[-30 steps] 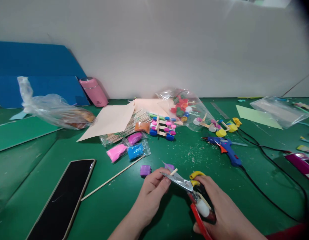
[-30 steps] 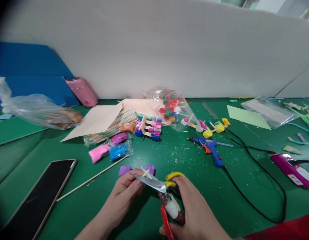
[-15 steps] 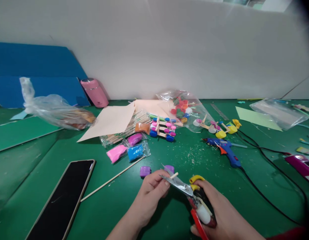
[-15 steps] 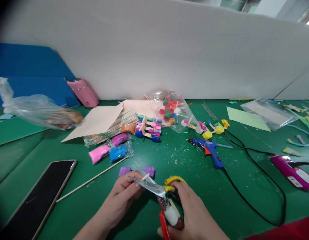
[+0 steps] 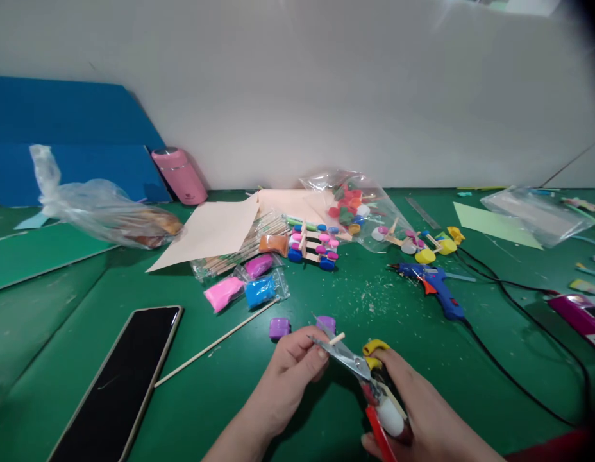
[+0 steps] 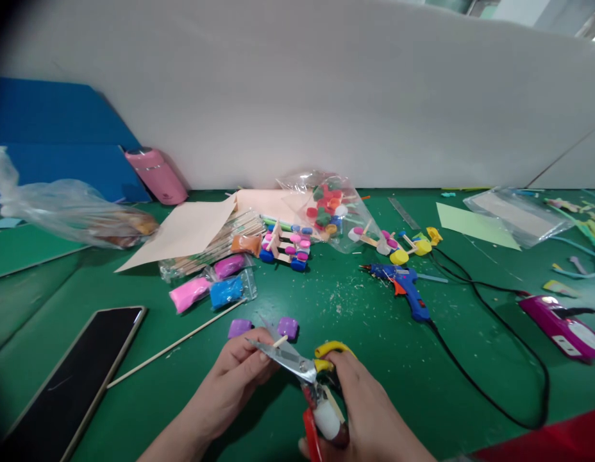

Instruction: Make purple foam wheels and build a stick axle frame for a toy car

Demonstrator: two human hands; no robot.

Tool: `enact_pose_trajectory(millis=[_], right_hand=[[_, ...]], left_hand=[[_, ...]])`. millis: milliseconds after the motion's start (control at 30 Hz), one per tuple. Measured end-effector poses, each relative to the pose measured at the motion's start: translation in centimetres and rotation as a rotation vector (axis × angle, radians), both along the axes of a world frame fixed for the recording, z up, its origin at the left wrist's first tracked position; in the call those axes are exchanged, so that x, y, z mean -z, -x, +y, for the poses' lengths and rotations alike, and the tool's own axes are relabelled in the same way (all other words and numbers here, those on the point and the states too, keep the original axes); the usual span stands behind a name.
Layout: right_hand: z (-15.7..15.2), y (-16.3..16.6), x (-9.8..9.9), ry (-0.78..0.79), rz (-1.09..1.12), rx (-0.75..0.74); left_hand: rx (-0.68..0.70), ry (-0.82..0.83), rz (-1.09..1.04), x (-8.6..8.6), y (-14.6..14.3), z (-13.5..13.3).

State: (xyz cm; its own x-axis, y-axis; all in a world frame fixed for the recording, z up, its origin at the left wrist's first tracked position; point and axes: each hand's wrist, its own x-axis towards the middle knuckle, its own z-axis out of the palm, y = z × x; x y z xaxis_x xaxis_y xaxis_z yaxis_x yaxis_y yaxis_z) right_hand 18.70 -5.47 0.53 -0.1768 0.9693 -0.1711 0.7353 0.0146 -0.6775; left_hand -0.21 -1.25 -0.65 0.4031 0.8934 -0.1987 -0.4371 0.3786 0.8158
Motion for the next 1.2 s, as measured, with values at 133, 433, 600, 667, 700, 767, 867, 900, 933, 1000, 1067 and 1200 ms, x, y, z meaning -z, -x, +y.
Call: enact_pose_trajectory(millis=[133, 433, 600, 667, 700, 767, 867, 900, 933, 1000, 1067, 1200], right_hand=[[-0.3, 0.2, 0.1, -0.012, -0.026, -0.011], [-0.3, 0.3, -0.2, 0.057, -0.095, -0.085], [-0.2, 0.4, -0.3, 0.047, -0.125, -0.051], [0.1, 0.5, -0.5, 0.051, -0.132, -0.018], [0.3, 0.6, -0.7, 0.06, -0.125, 0.002], [0.5, 0.6, -1.2, 0.089, -0.08, 0.032], [0.5, 0.4, -1.7, 0.164, 0.059, 0.069], [0.5, 0.3, -1.8, 0.195, 0.109, 0.079], [0.4, 0.1, -1.8, 0.228, 0.157, 0.087], [0.4, -0.1, -1.7, 0.303, 0.254, 0.098], [0.5, -0.2, -1.6, 0.376, 0.341, 0.084], [0.8, 0.2, -1.9, 0.434, 0.315, 0.096]], left_hand=[[0.039, -0.025, -0.005, -0.3, 0.1, 0.0], [0.084, -0.057, 0.019, -0.5, 0.3, 0.1], [0.061, -0.045, 0.049, -0.2, 0.1, 0.2], [0.027, -0.023, 0.051, -0.2, 0.0, 0.3], [0.01, -0.013, 0.049, -0.3, -0.1, 0.4], [-0.022, 0.008, 0.038, -0.5, -0.2, 0.5], [-0.083, 0.027, 0.012, -0.8, -0.2, 0.7], [-0.117, 0.023, 0.017, -0.8, -0.2, 0.8], [-0.16, 0.004, 0.039, -0.8, -0.1, 0.7], [-0.267, -0.09, 0.134, -0.7, 0.2, 0.6], [-0.351, -0.249, 0.292, -0.6, 0.4, 0.3], [-0.397, -0.625, 0.628, -0.4, 0.4, -0.2]])
